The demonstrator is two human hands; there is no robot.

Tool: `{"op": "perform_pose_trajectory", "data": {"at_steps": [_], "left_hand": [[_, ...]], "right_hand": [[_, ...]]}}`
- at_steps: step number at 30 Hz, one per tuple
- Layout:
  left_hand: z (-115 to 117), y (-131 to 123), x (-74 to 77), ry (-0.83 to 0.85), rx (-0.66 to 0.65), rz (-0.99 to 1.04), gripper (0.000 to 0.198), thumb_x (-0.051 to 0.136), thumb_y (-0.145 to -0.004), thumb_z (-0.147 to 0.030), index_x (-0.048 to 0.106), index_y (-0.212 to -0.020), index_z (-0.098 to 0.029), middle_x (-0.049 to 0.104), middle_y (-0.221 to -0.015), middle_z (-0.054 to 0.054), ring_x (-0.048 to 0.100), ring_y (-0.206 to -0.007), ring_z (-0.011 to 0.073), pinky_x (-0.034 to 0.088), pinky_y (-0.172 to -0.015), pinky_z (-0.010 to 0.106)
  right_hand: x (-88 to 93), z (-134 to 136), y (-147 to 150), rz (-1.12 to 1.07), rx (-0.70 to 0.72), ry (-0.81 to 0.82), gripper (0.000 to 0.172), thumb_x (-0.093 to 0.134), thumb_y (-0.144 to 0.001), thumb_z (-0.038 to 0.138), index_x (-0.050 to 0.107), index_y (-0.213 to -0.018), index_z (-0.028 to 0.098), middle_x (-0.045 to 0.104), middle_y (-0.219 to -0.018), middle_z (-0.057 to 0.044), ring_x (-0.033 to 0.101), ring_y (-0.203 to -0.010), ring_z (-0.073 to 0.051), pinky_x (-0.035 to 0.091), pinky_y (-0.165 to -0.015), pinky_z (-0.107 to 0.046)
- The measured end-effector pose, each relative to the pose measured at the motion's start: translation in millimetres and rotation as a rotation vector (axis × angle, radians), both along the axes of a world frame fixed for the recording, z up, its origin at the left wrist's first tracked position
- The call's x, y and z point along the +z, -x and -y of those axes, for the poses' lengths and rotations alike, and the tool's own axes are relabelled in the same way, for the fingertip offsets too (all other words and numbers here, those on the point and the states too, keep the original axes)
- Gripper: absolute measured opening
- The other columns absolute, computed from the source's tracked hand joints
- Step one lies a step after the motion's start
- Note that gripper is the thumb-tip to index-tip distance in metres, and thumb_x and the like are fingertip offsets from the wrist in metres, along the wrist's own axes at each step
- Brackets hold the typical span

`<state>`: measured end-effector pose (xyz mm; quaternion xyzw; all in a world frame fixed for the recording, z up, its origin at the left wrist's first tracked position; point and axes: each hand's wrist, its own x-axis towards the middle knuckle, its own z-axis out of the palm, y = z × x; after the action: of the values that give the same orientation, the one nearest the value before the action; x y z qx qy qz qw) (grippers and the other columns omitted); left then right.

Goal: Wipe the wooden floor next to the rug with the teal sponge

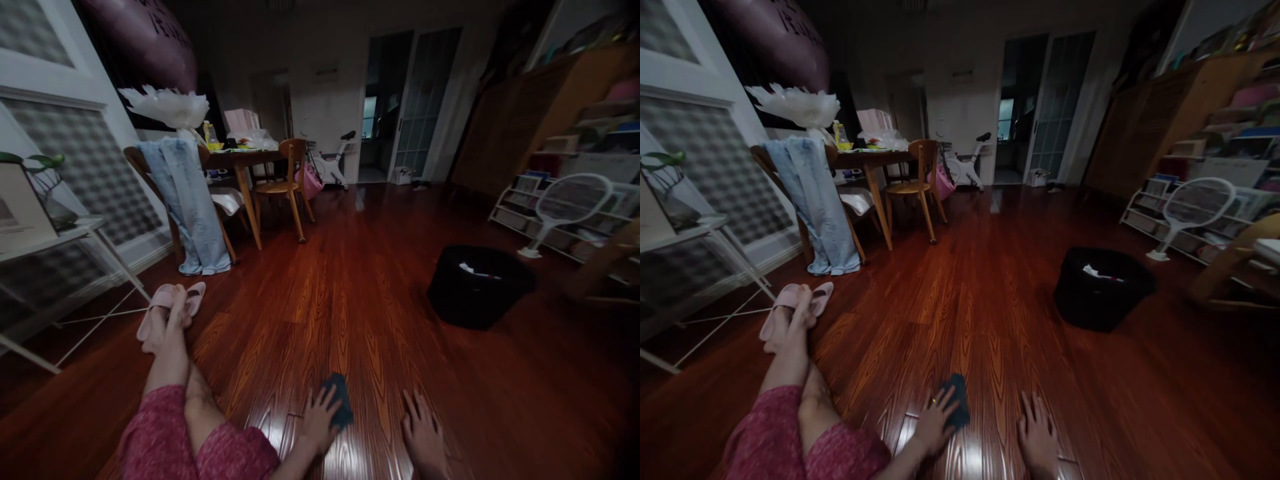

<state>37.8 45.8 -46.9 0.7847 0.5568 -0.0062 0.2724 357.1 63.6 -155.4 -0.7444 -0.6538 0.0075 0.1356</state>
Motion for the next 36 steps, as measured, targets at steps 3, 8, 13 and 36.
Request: {"op": "perform_pose_trajectory", "data": {"at_steps": [3,8,13,36], "left_hand": [[-16,43,13.9,0.027,0.444,-0.239,0.066,0.043,-0.093,-0.028,0.029,-0.157,-0.029,0.006,-0.168,0.004,0.016,-0.153,0.0328,0.011,-0.122,0.063],[-12,78,3.3,0.104,0.726,-0.364,0.07,0.041,-0.094,-0.033,0.019,-0.16,-0.022,-0.004,-0.168,0.009,0.011,-0.153,0.037,0.018,-0.118,0.067],[5,65,-26.4,0.129,0.326,-0.135,0.092,0.058,-0.077,-0.06,0.024,-0.158,-0.032,0.002,-0.168,0.006,0.004,-0.151,0.0445,0.01,-0.118,0.071],[-1,57,-23.7,-0.038,0.422,-0.297,0.082,0.056,-0.081,-0.057,0.033,-0.155,-0.033,0.01,-0.169,0.006,0.014,-0.152,0.043,0.02,-0.118,0.067]], "right_hand": [[0.6,0,0,-0.006,0.003,0.005,0.064,0.019,-0.093,0.036,0.043,-0.151,0.023,0.039,-0.159,-0.009,0.029,-0.15,-0.023,0.023,-0.119,-0.05],[4.0,0,1,-0.009,-0.003,0.001,0.065,0.017,-0.093,0.036,0.044,-0.15,0.022,0.038,-0.16,-0.009,0.029,-0.149,-0.024,0.022,-0.119,-0.05],[7.6,0,4,-0.008,-0.01,0.003,0.065,0.016,-0.093,0.035,0.045,-0.15,0.021,0.039,-0.159,-0.009,0.029,-0.149,-0.023,0.023,-0.119,-0.048],[2.5,0,-1,0.002,0.011,0.007,0.063,0.023,-0.092,0.034,0.044,-0.151,0.025,0.039,-0.159,-0.008,0.03,-0.149,-0.023,0.026,-0.117,-0.05]]}}
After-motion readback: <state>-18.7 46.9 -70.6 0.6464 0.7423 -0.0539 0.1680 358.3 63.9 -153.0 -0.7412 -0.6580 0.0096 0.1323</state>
